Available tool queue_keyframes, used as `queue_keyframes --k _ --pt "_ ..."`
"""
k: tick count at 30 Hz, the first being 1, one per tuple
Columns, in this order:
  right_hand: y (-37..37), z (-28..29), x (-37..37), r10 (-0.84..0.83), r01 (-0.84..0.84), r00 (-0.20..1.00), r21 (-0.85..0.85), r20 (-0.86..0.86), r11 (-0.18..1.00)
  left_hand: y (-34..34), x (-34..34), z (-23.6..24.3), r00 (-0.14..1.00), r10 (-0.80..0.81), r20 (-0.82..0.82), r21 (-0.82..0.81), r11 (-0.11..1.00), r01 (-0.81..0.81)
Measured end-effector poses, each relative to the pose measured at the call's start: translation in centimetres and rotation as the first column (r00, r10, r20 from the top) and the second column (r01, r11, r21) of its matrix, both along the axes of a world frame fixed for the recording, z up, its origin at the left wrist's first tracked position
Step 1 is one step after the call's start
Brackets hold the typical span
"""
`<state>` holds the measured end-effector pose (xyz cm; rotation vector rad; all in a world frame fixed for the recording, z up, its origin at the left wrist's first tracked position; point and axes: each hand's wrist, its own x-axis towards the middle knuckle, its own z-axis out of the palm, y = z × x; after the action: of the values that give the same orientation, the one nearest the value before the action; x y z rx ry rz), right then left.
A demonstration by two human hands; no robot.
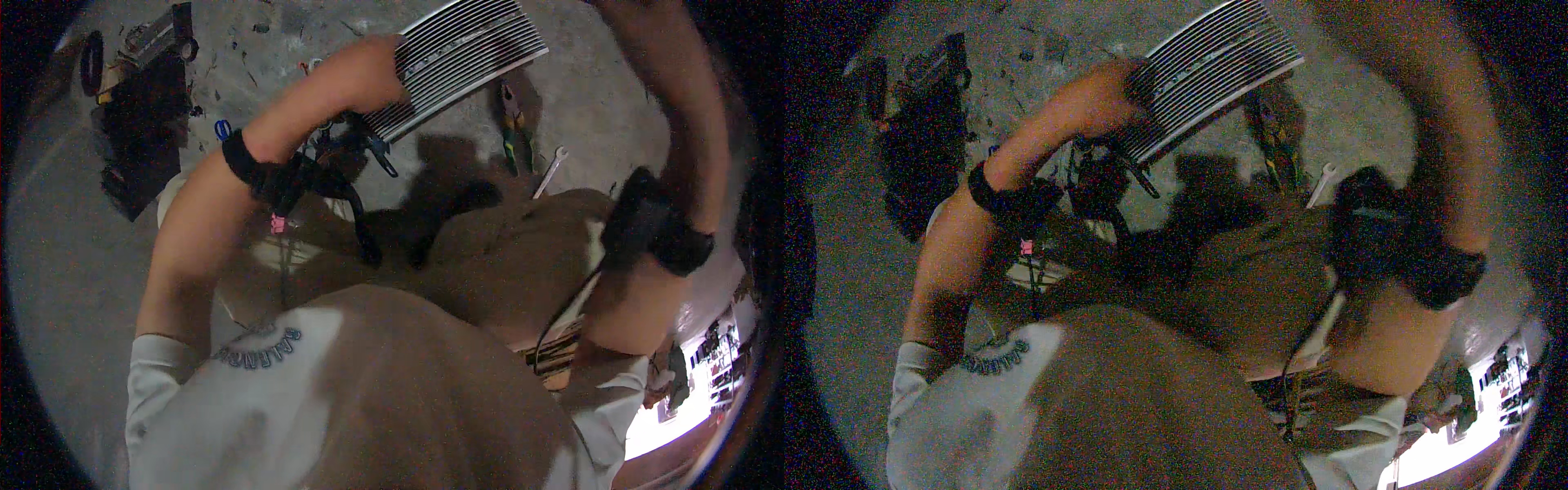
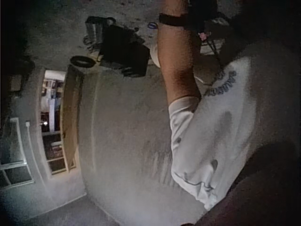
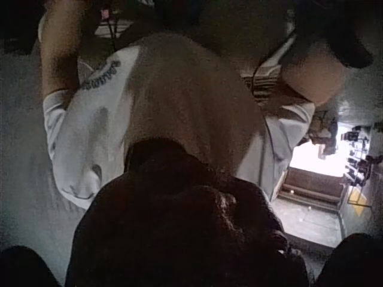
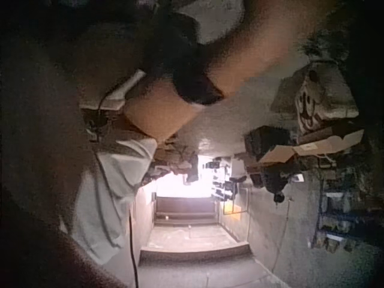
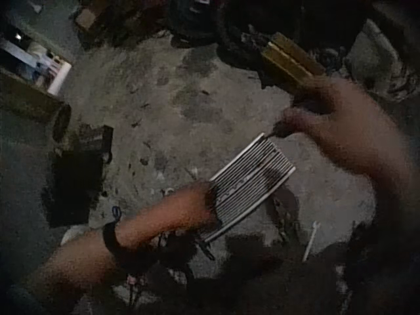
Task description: Repairing an electronic component, likely a car amplifier, on a workshop floor.
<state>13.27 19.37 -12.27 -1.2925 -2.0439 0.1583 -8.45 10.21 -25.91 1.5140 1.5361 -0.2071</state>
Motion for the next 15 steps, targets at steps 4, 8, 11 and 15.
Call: queue_keyframes --k 4,8,11,15 --pt "3.4 -3.2 5.3 -0.172 0.153 0.985 -0.594 0.026 0.79 -1.7 0.0 2.5 0.959 -0.047 -0.279 0.418 0.893 0.166" --pt "5.3 -10.8 14.0 -0.298 -0.037 0.93 -0.86 -0.216 0.508 -2.6 -1.3 2.7 0.924 -0.055 -0.378 0.622 0.724 0.298" --pt "4.6 -14.1 16.8 -0.387 -0.138 0.875 -0.916 -0.29 0.376 -2.3 -1.9 2.4 0.952 -0.122 -0.281 0.691 0.663 0.288" --pt "3.0 -14.3 15.0 -0.414 -0.165 0.849 -0.909 -0.329 0.384 -1.7 -2.6 3.6 0.879 -0.342 -0.332 0.645 0.598 0.476"
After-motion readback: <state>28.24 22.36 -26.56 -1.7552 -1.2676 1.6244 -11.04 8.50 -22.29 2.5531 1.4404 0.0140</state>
